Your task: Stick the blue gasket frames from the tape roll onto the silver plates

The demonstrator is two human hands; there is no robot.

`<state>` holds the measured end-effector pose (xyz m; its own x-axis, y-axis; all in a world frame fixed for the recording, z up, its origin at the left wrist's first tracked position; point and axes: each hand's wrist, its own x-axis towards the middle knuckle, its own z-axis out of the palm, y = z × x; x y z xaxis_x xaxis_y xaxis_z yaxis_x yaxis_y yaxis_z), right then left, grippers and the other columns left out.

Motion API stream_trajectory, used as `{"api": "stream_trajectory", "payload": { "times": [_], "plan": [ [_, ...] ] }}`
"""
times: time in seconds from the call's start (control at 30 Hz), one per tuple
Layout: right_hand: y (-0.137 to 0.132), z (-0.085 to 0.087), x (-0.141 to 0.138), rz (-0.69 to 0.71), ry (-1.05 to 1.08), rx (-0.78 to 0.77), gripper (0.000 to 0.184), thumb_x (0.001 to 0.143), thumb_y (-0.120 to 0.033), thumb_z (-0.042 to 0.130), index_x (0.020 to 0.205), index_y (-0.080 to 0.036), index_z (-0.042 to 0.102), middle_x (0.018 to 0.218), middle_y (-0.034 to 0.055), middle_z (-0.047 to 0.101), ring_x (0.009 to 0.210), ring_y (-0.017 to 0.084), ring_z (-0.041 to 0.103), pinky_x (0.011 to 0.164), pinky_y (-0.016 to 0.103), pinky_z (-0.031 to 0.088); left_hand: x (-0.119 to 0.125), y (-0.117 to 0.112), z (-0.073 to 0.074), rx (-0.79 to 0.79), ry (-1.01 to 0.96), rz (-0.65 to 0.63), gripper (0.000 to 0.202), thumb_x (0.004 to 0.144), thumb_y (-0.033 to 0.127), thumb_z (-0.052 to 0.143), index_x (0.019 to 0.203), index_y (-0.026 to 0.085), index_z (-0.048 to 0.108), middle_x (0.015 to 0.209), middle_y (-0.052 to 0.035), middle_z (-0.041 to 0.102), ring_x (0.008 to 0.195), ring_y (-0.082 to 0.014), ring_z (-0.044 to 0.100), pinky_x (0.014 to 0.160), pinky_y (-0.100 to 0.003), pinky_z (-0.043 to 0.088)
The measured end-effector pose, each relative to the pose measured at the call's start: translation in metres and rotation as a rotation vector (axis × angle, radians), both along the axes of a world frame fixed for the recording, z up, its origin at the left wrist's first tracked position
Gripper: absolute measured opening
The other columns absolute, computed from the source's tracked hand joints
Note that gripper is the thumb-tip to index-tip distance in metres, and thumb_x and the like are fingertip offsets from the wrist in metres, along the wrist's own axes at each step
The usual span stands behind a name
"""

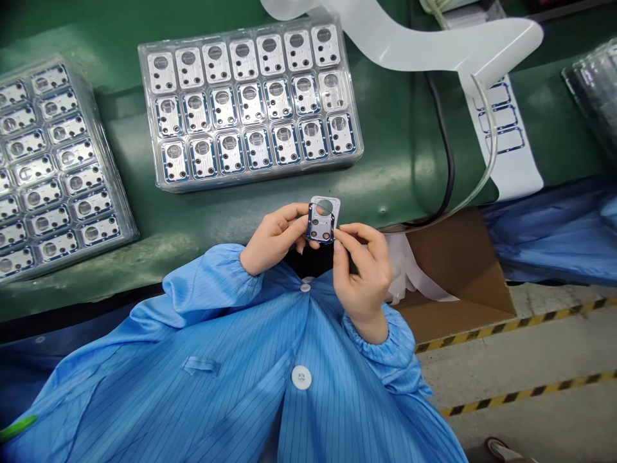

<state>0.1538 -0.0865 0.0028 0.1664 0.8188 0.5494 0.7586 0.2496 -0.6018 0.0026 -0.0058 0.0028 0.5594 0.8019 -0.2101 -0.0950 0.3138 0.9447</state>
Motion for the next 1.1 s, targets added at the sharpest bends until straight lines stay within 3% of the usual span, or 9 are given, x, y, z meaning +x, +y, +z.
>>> {"api": "stream_trajectory", "payload": {
  "times": [0.43, 0.8, 1.1],
  "plan": [
    [0.0, 0.001, 0.0, -0.028, -0.047, -0.014, 0.019, 0.09, -0.018, 0.06, 0.105, -0.021, 0.073, 0.104, 0.0085, 0.069, 0.095, 0.023, 0.068, 0.082, 0.041, 0.058, 0.0, 0.001, 0.001, -0.016, -0.009, -0.006, 0.031, 0.097, 0.031, 0.052, 0.118, 0.011, 0.062, 0.085, -0.0061, 0.07, 0.065, -0.0107, 0.068, 0.049, -0.015, 0.046],
    [0.001, -0.002, 0.002, -0.007, -0.077, 0.028, 0.022, 0.088, -0.012, 0.062, 0.105, -0.021, 0.072, 0.103, 0.0078, 0.068, 0.094, 0.022, 0.068, 0.081, 0.038, 0.057, 0.0, 0.001, 0.002, -0.043, -0.027, -0.013, 0.031, 0.097, 0.029, 0.052, 0.118, 0.011, 0.063, 0.088, -0.0069, 0.071, 0.065, -0.0097, 0.067, 0.049, -0.015, 0.046],
    [0.004, -0.02, 0.007, -0.132, -0.506, 0.156, 0.033, 0.083, -0.007, 0.059, 0.111, -0.024, 0.065, 0.093, 0.0042, 0.071, 0.079, 0.018, 0.067, 0.074, 0.034, 0.049, -0.001, 0.001, 0.003, -0.043, -0.029, -0.007, 0.03, 0.097, 0.029, 0.051, 0.118, 0.011, 0.063, 0.092, -0.0072, 0.071, 0.065, -0.0089, 0.067, 0.049, -0.015, 0.046]
  ]
}}
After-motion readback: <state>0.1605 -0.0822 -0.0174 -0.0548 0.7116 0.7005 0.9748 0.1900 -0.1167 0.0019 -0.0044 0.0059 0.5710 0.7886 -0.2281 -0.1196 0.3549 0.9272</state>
